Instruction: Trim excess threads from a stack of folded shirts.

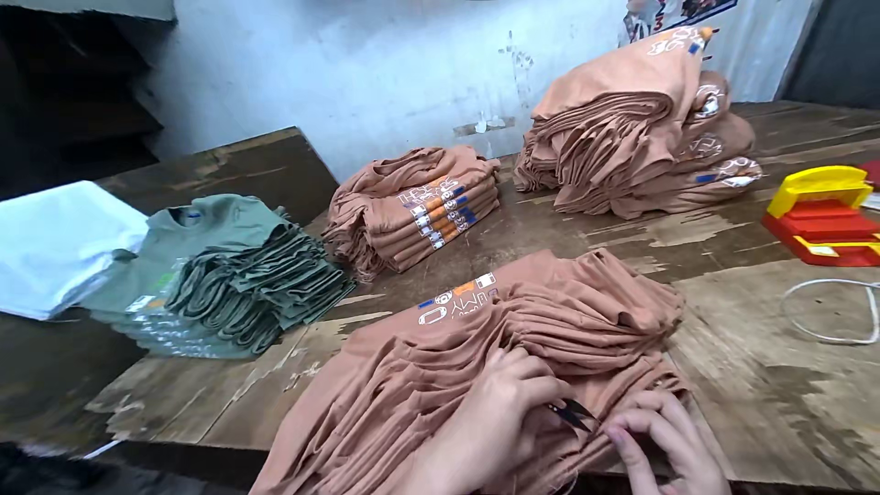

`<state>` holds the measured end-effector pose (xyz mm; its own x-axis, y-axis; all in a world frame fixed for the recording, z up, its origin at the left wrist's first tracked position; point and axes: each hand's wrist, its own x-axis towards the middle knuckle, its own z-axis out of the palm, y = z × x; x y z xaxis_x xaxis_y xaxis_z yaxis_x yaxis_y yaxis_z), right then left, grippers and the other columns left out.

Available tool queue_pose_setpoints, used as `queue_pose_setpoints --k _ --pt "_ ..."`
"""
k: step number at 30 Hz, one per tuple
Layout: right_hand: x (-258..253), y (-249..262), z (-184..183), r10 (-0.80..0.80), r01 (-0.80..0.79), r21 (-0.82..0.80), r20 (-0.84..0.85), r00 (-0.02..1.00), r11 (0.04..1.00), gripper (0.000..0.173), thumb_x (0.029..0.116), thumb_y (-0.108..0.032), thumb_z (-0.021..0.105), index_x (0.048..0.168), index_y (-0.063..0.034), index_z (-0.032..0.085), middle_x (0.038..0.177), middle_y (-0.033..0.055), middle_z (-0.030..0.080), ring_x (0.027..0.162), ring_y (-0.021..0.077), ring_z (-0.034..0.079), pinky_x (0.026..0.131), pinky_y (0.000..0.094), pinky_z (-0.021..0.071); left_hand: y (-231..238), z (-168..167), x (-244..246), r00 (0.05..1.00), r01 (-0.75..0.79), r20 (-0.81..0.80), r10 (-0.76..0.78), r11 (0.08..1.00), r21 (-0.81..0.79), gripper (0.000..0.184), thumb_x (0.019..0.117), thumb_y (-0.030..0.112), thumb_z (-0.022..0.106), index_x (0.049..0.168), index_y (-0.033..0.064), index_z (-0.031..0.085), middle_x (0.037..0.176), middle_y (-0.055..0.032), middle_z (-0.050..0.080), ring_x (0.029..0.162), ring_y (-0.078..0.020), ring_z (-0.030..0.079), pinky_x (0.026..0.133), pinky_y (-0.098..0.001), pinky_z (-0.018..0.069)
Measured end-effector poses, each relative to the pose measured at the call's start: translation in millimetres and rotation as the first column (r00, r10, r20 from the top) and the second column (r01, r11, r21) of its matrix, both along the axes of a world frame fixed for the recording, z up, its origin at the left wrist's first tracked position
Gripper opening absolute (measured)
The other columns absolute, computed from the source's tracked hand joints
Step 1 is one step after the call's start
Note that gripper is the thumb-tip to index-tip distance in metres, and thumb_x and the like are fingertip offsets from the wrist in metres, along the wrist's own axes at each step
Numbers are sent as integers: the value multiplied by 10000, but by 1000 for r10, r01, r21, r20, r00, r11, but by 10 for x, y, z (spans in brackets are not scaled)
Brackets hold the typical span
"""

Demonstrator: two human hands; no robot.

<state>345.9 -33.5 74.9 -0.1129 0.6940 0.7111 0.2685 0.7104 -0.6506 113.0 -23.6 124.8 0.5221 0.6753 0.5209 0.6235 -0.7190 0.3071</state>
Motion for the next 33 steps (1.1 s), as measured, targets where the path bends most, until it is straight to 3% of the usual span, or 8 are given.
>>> queue_pose_setpoints --k 5,9,12,15,17,23,27,33 --pt "102 -2 -110 47 -64 109 147 988 992 179 955 -306 667 835 -183 716 1009 -5 685 1075 114 607 976 326 482 35 -53 67 1000 -6 19 6 1000 -9 151 984 202 656 1085 188 767 1050 45 742 1048 -142 661 964 -376 513" --pt "41 -137 -82 -230 195 148 274 934 970 429 839 -583 758 827 -160 686 908 28 712 938 194 644 933 432 476 104 -68 3 998 -2 54 13 981 -192 391 832 140 765 1214 183 698 1098 -29 656 1036 -158 638 917 -360 561" --pt "-230 -188 25 -450 411 184 395 801 893 658 754 -751 733 943 -121 737 913 79 714 904 284 654 882 530 466 186 -97 -9 992 85 115 -59 967 -239 276 793 -14 690 976 161 800 1008 -3 712 978 -121 665 866 -315 567" --pt "-415 -153 57 -435 415 139 389 812 899 272 783 -361 777 970 -165 757 877 -12 736 906 227 667 919 522 429 225 -47 -83 973 192 184 -140 934 -302 252 885 -65 574 999 67 755 1054 -28 746 981 -102 697 890 -301 582" --pt "-389 -110 83 -252 254 38 337 907 966 344 811 -177 782 1149 -137 735 875 -53 757 838 161 684 940 522 450 226 -28 -68 977 118 209 -44 926 -358 193 950 -14 563 1038 69 714 981 -15 720 875 -81 674 803 -277 572" --pt "-186 -92 -11 -395 353 204 225 891 913 154 935 -327 677 863 -270 801 698 -34 596 875 185 579 938 496 323 9 -31 13 949 -105 266 171 964 -244 364 830 70 738 1189 129 722 1091 38 722 1030 -65 671 925 -270 577" --pt "-136 -149 -15 -400 382 165 90 912 909 176 986 -376 633 902 -265 739 807 -70 644 1005 124 573 986 422 333 -147 -49 -87 963 -162 209 167 986 -41 246 829 313 849 1058 245 792 1043 90 728 1047 -82 647 957 -325 527" --pt "-106 -201 -145 -8 -72 305 250 968 950 366 1011 -390 572 769 -154 711 670 18 624 807 209 613 992 430 416 -99 -93 -5 965 -177 178 193 979 -100 166 905 308 783 1021 190 789 988 76 745 977 -55 677 919 -280 559"
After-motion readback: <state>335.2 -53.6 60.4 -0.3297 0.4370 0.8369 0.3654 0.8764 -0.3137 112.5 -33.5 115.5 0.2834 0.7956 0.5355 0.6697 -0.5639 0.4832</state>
